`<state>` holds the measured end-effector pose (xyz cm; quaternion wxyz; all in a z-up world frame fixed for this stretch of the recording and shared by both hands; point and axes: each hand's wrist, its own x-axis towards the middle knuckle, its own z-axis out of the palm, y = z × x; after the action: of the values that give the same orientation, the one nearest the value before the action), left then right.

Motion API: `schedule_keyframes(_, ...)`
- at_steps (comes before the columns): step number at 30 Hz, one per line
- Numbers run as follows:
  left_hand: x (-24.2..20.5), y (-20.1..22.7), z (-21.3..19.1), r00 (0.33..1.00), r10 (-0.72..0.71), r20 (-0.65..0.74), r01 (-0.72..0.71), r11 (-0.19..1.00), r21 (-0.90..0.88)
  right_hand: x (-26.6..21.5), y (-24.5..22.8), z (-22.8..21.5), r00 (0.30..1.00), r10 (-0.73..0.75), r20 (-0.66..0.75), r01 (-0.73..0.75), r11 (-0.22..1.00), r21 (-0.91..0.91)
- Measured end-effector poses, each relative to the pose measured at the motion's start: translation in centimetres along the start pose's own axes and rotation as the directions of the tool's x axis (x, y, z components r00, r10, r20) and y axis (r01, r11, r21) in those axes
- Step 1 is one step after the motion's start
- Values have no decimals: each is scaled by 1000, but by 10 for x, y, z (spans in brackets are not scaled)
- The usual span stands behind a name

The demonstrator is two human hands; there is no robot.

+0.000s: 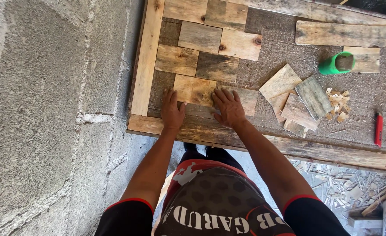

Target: Trim small wood pieces and organize them on a wooden workbench.

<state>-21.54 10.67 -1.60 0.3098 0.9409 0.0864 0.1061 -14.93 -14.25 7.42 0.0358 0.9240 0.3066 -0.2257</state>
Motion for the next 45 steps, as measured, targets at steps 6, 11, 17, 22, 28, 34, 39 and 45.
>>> schedule_keyframes(6, 0, -1, 1, 1000, 3, -18, -3, 1000, -10, -1, -1, -2, 1000, 15, 8, -15, 1000, 22)
schedule_keyframes(11, -1, -3, 2, 999, 20, -33, -20, 1000, -15, 0, 1, 2, 1000, 14, -6, -14, 1000, 26)
schedule_keyframes(17, -1, 14, -10, 997, 30, -71, -32, 999, -22, -15, 21, -18, 998, 62, 2, -62, 998, -7)
schedule_keyframes(22, -7, 38, 5, 974, 224, -16, -224, 974, -5, -40, 61, -31, 986, 150, 74, -145, 987, -71)
schedule_keyframes(28, -12, 78, 14, 848, 414, 330, -454, 890, 49, -43, 106, 2, 977, 177, 122, -165, 980, -108)
schedule_keyframes(34, -13, 77, 22, 847, 368, 385, -412, 911, 34, -46, 109, 1, 985, 160, 67, -156, 986, -56)
schedule_keyframes(39, -14, 74, 26, 837, 371, 402, -430, 901, 63, -46, 109, -3, 989, 144, 37, -145, 989, 4)
schedule_keyframes(45, -12, 81, 21, 822, 352, 447, -432, 898, 88, -42, 110, -3, 991, 133, 6, -133, 991, 25)
